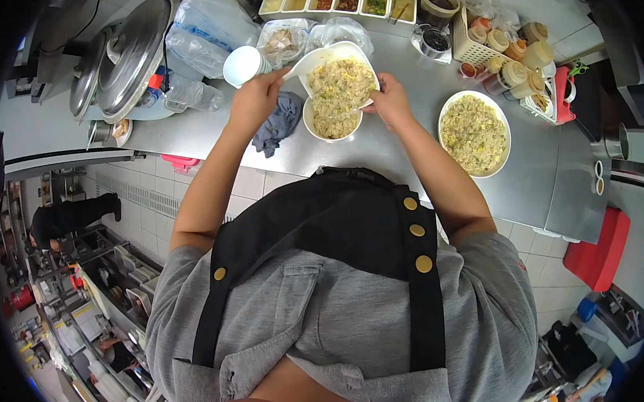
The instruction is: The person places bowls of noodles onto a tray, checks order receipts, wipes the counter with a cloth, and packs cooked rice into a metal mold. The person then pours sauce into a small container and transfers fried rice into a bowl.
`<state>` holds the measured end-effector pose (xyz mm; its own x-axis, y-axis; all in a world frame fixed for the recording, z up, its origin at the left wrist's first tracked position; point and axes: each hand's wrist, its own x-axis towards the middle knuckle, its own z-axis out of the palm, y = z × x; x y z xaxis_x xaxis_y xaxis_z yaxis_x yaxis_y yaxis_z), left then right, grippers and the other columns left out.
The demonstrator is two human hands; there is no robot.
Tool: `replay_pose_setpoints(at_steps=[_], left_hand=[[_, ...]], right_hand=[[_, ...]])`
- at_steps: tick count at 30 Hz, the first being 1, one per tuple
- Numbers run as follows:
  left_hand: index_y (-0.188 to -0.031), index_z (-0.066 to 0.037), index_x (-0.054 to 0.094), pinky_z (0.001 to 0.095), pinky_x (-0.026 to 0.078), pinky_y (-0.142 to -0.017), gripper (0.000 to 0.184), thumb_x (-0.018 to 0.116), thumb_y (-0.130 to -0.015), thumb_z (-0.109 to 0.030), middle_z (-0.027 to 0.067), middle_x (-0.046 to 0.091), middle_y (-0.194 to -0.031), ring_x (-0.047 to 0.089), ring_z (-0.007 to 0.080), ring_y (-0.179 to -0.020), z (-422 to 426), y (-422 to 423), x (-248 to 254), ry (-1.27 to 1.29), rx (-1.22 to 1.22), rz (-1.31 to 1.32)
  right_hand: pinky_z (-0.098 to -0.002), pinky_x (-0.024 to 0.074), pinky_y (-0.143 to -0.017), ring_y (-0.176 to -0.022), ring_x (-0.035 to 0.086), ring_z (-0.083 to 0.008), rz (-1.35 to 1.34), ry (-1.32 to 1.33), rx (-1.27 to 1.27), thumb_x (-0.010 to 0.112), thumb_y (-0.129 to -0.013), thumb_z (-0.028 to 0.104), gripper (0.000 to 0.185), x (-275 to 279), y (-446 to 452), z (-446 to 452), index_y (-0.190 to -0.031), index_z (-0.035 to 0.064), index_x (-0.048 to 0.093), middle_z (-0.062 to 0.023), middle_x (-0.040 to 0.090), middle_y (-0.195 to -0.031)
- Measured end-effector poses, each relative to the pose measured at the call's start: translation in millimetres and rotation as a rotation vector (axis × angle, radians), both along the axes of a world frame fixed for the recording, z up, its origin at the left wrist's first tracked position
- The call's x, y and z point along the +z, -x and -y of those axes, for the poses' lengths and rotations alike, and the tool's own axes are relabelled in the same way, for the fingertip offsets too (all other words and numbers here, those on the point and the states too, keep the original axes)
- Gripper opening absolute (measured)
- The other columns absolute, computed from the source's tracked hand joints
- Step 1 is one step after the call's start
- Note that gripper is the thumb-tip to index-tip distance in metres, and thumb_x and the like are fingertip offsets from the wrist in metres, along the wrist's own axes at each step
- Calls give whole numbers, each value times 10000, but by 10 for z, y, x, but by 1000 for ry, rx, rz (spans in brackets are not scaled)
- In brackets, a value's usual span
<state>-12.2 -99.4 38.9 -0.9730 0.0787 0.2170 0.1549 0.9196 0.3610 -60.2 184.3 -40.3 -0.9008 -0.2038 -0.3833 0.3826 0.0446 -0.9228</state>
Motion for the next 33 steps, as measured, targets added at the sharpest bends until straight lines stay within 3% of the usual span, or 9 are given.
replay_pose_setpoints(at_steps=[1, 3, 5, 12, 17, 24, 27, 29, 33], left_hand=[[-1242, -228, 686, 381, 522, -621, 292, 586, -968, -215, 130, 696, -861, 674, 274, -697, 3, -50, -44, 1, 1, 0], [-1202, -195, 702, 437, 528, -695, 270, 567, -972, -237, 164, 706, -887, 678, 351, -746, -26, -183, -121, -272, 186, 289], [-1224, -164, 687, 426, 524, -703, 282, 558, -979, -222, 174, 708, -906, 677, 340, -746, -25, -277, -420, -367, 215, 326], [-1380, -45, 528, 399, 502, -800, 393, 513, -995, -123, 239, 687, -1010, 667, 322, -862, -421, -610, -470, -673, 257, 388], [-1404, -60, 434, 424, 475, -948, 412, 492, -996, -79, 276, 599, -1238, 621, 398, -1116, -581, -764, -508, -671, 162, 260], [-1408, -96, 452, 442, 469, -954, 428, 505, -983, -72, 261, 561, -1307, 614, 407, -1096, -555, -896, -446, -541, 67, 155], [-1402, -159, 484, 441, 493, -890, 429, 525, -979, -93, 205, 600, -1212, 625, 390, -1030, -548, -857, -187, -440, 88, 219], [-1352, -207, 560, 435, 516, -763, 395, 564, -965, -131, 139, 616, -1037, 643, 343, -889, -595, -735, 129, -335, 95, 151], [-1291, -220, 627, 419, 523, -715, 338, 579, -963, -157, 102, 618, -953, 638, 319, -825, -719, -542, 316, -168, 20, 158]], right_hand=[[-348, 645, -747, -950, 700, -238, 3, 24, -26, 506, -879, -76, 393, -5, 0, 6, -1268, -24, 493, -149, 636, -1140], [-347, 645, -755, -966, 692, -238, -6, 16, -29, 505, -876, -82, 398, 19, 7, 27, -1270, -26, 485, -150, 627, -1144], [-346, 645, -763, -982, 684, -237, -12, 5, -34, 505, -874, -88, 403, 43, -18, 68, -1271, -28, 476, -150, 619, -1148], [-323, 644, -745, -1006, 649, -239, -78, -3, -168, 500, -873, -95, 455, -51, -89, 210, -1316, -20, 424, -162, 548, -1199], [-316, 644, -734, -993, 646, -244, -153, -17, -223, 499, -871, -97, 468, -9, -68, 245, -1324, -13, 418, -169, 527, -1193], [-329, 645, -737, -987, 650, -251, -163, -31, -263, 490, -868, -104, 477, -17, 72, 207, -1332, -21, 416, -167, 530, -1164], [-330, 645, -740, -988, 654, -256, -161, -27, -242, 488, -871, -105, 484, 4, 97, 167, -1342, -24, 412, -173, 543, -1167], [-329, 644, -742, -988, 655, -258, -152, -21, -227, 487, -873, -105, 486, 1, 101, 142, -1346, -26, 409, -176, 551, -1169], [-312, 642, -705, -958, 661, -249, -139, -11, -195, 515, -871, -95, 461, -70, 103, 160, -1322, -39, 437, -171, 566, -1144]])
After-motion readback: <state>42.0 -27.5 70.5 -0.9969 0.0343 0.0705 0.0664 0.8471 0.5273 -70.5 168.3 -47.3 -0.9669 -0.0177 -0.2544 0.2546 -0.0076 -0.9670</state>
